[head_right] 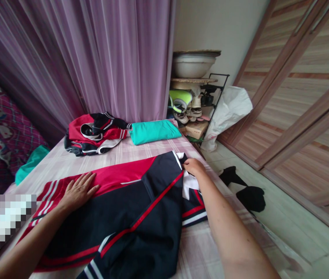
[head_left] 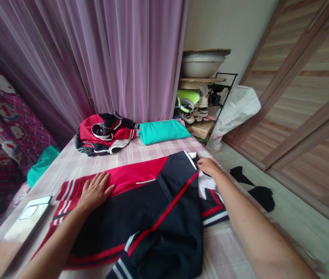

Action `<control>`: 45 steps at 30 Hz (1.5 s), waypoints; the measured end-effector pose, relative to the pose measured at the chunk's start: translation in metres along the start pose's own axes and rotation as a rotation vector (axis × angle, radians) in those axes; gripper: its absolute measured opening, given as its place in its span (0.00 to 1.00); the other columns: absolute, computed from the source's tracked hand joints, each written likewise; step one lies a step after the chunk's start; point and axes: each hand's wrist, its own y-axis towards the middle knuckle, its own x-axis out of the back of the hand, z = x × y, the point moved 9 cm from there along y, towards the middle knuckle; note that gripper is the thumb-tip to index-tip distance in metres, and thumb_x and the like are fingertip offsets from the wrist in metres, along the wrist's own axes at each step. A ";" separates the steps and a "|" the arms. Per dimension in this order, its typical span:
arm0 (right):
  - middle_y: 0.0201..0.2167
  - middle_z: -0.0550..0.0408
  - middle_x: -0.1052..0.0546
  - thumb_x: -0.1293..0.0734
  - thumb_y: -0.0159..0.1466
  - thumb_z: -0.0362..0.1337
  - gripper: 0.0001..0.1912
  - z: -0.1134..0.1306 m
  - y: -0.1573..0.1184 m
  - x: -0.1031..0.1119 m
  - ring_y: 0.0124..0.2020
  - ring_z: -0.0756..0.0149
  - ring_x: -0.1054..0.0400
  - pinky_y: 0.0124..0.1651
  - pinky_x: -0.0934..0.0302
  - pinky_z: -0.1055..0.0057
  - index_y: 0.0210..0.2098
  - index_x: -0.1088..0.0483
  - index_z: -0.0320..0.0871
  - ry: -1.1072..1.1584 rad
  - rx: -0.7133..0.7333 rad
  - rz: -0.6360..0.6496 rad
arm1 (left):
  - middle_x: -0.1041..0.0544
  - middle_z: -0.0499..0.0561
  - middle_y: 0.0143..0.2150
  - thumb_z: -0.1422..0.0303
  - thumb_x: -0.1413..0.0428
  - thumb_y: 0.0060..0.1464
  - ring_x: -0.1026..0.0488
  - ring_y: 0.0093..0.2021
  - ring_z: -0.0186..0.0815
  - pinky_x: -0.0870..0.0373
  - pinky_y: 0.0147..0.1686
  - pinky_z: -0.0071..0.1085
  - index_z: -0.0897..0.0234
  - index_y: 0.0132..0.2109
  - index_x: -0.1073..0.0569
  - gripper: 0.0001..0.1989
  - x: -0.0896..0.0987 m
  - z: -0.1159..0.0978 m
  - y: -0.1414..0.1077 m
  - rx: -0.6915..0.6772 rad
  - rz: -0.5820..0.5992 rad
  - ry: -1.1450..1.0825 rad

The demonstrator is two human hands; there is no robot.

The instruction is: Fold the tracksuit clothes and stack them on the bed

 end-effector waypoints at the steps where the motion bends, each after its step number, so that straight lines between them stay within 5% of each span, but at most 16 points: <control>1: 0.34 0.53 0.18 0.32 0.57 0.41 0.10 0.000 0.001 -0.001 0.36 0.63 0.26 0.35 0.40 0.74 0.33 0.19 0.45 0.011 0.013 0.009 | 0.43 0.57 0.72 0.54 0.57 0.64 0.48 0.72 0.50 0.50 0.67 0.55 0.62 0.70 0.43 0.32 0.000 0.000 0.000 -0.002 -0.003 0.002; 13: 0.23 0.54 0.22 0.31 0.54 0.37 0.07 0.003 0.004 -0.002 0.29 0.66 0.29 0.29 0.44 0.76 0.24 0.23 0.41 0.121 0.028 0.019 | 0.43 0.56 0.72 0.55 0.57 0.64 0.48 0.72 0.49 0.50 0.67 0.54 0.63 0.70 0.43 0.32 0.001 0.000 0.001 -0.002 0.004 0.017; 22: 0.23 0.53 0.22 0.35 0.61 0.45 0.15 -0.036 -0.019 0.000 0.22 0.70 0.32 0.24 0.44 0.77 0.32 0.22 0.40 0.231 -0.075 0.011 | 0.42 0.56 0.72 0.54 0.57 0.63 0.47 0.71 0.50 0.49 0.66 0.55 0.62 0.70 0.42 0.32 -0.003 0.003 0.003 -0.013 -0.029 -0.003; 30: 0.16 0.53 0.27 0.29 0.55 0.46 0.17 -0.007 -0.003 0.001 0.23 0.66 0.32 0.25 0.47 0.73 0.17 0.26 0.41 0.179 -0.067 0.054 | 0.43 0.57 0.72 0.55 0.57 0.64 0.48 0.72 0.49 0.50 0.67 0.56 0.63 0.70 0.43 0.32 0.000 0.000 0.002 -0.004 -0.001 0.007; 37: 0.25 0.54 0.21 0.37 0.61 0.45 0.17 -0.016 -0.036 0.000 0.24 0.69 0.31 0.25 0.45 0.76 0.32 0.21 0.39 0.220 -0.089 0.043 | 0.43 0.57 0.72 0.55 0.58 0.64 0.48 0.72 0.49 0.50 0.67 0.56 0.64 0.71 0.43 0.32 -0.002 0.001 0.002 -0.012 -0.007 -0.004; 45: 0.23 0.48 0.22 0.29 0.54 0.43 0.12 -0.005 -0.033 0.013 0.29 0.60 0.27 0.30 0.41 0.71 0.20 0.24 0.41 -0.027 -0.100 0.107 | 0.43 0.57 0.72 0.54 0.57 0.64 0.48 0.72 0.49 0.51 0.67 0.55 0.63 0.70 0.43 0.33 -0.001 0.001 0.002 -0.003 -0.016 0.001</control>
